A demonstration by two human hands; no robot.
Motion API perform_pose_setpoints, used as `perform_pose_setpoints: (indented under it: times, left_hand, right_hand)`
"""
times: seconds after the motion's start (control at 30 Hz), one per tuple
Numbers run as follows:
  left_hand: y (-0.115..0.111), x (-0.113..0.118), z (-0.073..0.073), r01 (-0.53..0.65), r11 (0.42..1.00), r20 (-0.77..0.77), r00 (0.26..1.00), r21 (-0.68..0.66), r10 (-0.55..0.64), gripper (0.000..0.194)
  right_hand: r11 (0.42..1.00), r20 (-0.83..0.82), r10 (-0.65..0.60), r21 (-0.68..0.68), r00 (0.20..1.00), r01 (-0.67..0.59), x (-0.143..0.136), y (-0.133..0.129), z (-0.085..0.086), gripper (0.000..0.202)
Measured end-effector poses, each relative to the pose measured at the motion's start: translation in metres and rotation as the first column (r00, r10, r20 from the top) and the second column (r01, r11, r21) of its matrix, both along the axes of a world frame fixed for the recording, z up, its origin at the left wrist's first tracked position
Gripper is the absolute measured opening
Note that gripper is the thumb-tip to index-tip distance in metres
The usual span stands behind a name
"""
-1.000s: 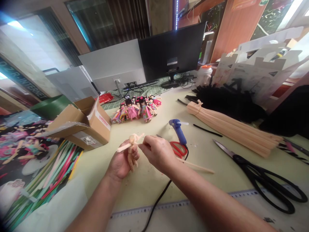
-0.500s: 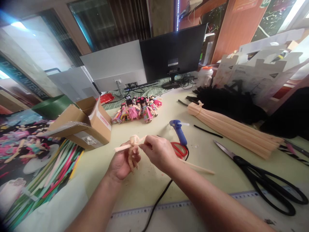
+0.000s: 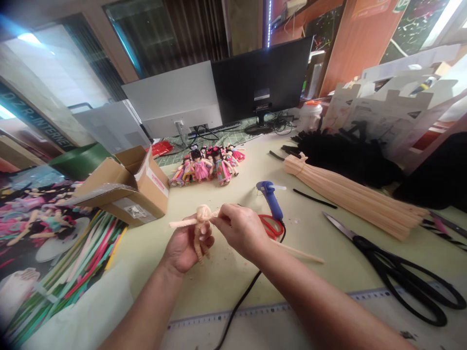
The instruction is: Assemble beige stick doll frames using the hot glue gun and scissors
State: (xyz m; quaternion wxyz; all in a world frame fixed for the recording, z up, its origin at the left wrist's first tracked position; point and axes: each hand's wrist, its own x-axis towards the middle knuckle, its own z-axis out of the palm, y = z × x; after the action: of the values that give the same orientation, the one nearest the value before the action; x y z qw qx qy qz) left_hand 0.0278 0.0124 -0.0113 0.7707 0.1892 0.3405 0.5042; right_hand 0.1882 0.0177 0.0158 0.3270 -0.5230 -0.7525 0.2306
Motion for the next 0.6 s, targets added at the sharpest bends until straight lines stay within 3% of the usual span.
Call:
perform_pose_setpoints:
  times: [0.6]
  left_hand:
    - [-0.0032,0.001,0.0013,0.029,0.999,0.016,0.999,0.032,-0.03,0.013]
  right_hand:
    - [1.0,-0.013,0.001,0.021,1.0,-0.001,0.001,0.0002,-0.0013,0.031]
